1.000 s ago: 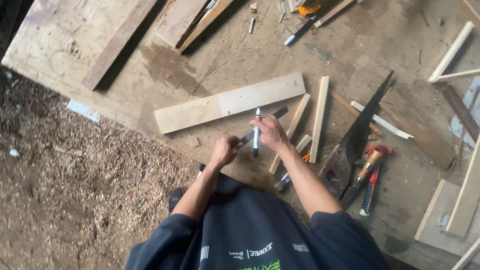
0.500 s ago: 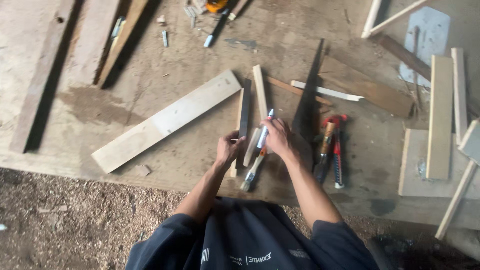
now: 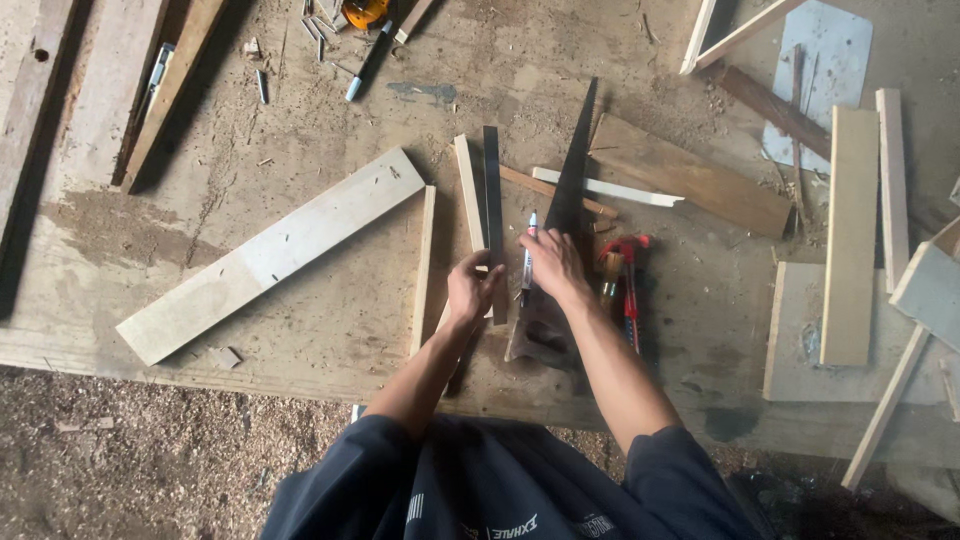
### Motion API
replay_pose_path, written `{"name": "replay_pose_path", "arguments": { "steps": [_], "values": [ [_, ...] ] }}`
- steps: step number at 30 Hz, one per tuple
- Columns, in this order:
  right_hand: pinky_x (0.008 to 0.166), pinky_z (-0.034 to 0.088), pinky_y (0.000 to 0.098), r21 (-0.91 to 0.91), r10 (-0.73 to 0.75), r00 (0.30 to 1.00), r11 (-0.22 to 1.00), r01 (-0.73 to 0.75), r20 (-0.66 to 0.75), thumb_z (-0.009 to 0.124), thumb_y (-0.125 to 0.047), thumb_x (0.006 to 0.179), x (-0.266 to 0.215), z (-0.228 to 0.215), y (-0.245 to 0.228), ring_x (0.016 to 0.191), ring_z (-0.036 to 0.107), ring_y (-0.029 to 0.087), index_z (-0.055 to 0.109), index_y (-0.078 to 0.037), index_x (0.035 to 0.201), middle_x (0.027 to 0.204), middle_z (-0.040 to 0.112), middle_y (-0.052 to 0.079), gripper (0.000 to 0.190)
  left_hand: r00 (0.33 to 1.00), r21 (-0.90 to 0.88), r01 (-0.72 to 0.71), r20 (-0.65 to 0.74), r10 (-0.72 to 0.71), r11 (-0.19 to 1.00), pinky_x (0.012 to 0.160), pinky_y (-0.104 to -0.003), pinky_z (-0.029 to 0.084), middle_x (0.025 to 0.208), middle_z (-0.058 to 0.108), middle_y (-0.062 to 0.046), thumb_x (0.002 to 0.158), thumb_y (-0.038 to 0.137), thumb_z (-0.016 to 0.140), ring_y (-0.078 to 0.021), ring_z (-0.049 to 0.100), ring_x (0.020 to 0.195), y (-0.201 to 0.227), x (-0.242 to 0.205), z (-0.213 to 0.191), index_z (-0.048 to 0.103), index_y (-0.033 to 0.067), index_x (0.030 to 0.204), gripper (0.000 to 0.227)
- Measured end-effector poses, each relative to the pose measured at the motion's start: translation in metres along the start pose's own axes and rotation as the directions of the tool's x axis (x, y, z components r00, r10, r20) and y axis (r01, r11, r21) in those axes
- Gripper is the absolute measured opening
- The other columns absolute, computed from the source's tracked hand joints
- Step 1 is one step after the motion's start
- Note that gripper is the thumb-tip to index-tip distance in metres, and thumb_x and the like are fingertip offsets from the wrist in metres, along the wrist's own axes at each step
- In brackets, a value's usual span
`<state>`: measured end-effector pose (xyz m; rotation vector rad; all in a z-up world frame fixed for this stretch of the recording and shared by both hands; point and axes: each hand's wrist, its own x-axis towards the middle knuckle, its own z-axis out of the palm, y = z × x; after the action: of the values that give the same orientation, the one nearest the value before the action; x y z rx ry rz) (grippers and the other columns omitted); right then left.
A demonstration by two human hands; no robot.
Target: The person arranges wooden planks on a workbench, then uses a metal ruler and a marker to measure and mark lines on the wood. They repeatedly reposition the planks and ruler to verify alignment and mark additional points.
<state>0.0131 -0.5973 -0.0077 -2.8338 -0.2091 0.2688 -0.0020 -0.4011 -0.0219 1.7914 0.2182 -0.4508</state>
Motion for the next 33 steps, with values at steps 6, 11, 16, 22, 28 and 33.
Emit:
{"name": "replay_pose_path", "arguments": {
  "steps": [6, 11, 16, 22, 28, 33],
  "values": [
    [0.090, 0.047, 0.0437, -0.008, 0.047, 0.998, 0.999, -0.047, 0.031, 0.055, -0.001, 0.089, -0.014, -0.009, 0.016, 0.104, 0.061, 0.030, 0.071, -0.016, 0.117, 0.103, 0.068, 0.009, 0.035, 0.995, 0.203, 0.001, -0.097, 0.019, 0.979, 0.082, -0.037, 0.058, 0.102, 0.077, -0.018, 0.080, 0.020, 0.085, -0.0285, 0.076, 0.094, 0.003, 0.029, 0.027, 0.072, 0.0024, 0.118, 0.044],
    [0.093, 0.048, 0.0423, 0.061, 0.055, 0.992, 0.996, -0.062, 0.110, 0.055, 0.007, 0.083, -0.020, -0.011, 0.016, 0.102, 0.060, 0.029, 0.069, -0.012, 0.124, 0.106, 0.067, 0.012, 0.047, 0.999, 0.258, 0.028, -0.046, -0.017, 0.966, 0.082, -0.039, 0.059, 0.099, 0.077, -0.017, 0.086, 0.016, 0.077, -0.0300, 0.077, 0.092, 0.022, 0.019, 0.028, 0.074, 0.0024, 0.112, 0.030],
    [0.094, 0.050, 0.0433, 0.201, 0.027, 1.000, 0.979, -0.028, 0.006, 0.060, 0.007, 0.079, -0.018, -0.011, 0.014, 0.103, 0.061, 0.031, 0.070, -0.013, 0.122, 0.104, 0.067, 0.012, 0.049, 0.976, 0.189, -0.179, -0.088, 0.198, 0.966, 0.078, -0.041, 0.059, 0.099, 0.073, -0.018, 0.089, 0.014, 0.069, -0.0332, 0.074, 0.088, 0.037, -0.001, 0.025, 0.072, 0.0040, 0.109, 0.022],
    [0.082, 0.055, 0.0425, 0.508, 0.280, 0.935, 0.785, -0.354, 0.220, 0.062, -0.005, 0.092, 0.021, -0.010, 0.027, 0.090, 0.067, 0.032, 0.068, -0.016, 0.128, 0.104, 0.064, 0.016, 0.038, 0.924, 0.309, -0.343, -0.058, 0.377, 0.887, 0.075, -0.047, 0.055, 0.095, 0.069, -0.023, 0.093, 0.020, 0.067, -0.0404, 0.068, 0.086, 0.026, -0.007, 0.029, 0.066, 0.0000, 0.109, 0.025],
    [0.104, 0.051, 0.0421, 0.537, 0.200, 0.954, 0.842, -0.050, -0.225, 0.061, 0.001, 0.092, 0.090, 0.011, 0.060, 0.120, 0.066, 0.038, 0.059, -0.012, 0.143, 0.132, 0.066, 0.020, 0.053, 0.984, 0.369, -0.115, 0.173, 0.053, 0.922, 0.067, -0.048, 0.055, 0.074, 0.070, -0.019, 0.111, 0.033, 0.059, -0.0369, 0.071, 0.071, 0.010, -0.006, 0.029, 0.070, 0.0041, 0.091, 0.037],
    [0.110, 0.046, 0.0422, 0.471, 0.261, 0.908, 0.878, -0.083, -0.327, 0.061, 0.010, 0.084, 0.147, 0.017, 0.080, 0.128, 0.059, 0.038, 0.050, -0.005, 0.148, 0.140, 0.060, 0.022, 0.067, 0.981, 0.157, -0.132, 0.160, 0.106, 0.979, 0.072, -0.045, 0.057, 0.084, 0.073, -0.018, 0.099, 0.021, 0.060, -0.0346, 0.073, 0.080, 0.017, -0.011, 0.021, 0.059, 0.0010, 0.108, 0.022]
  ]
}}
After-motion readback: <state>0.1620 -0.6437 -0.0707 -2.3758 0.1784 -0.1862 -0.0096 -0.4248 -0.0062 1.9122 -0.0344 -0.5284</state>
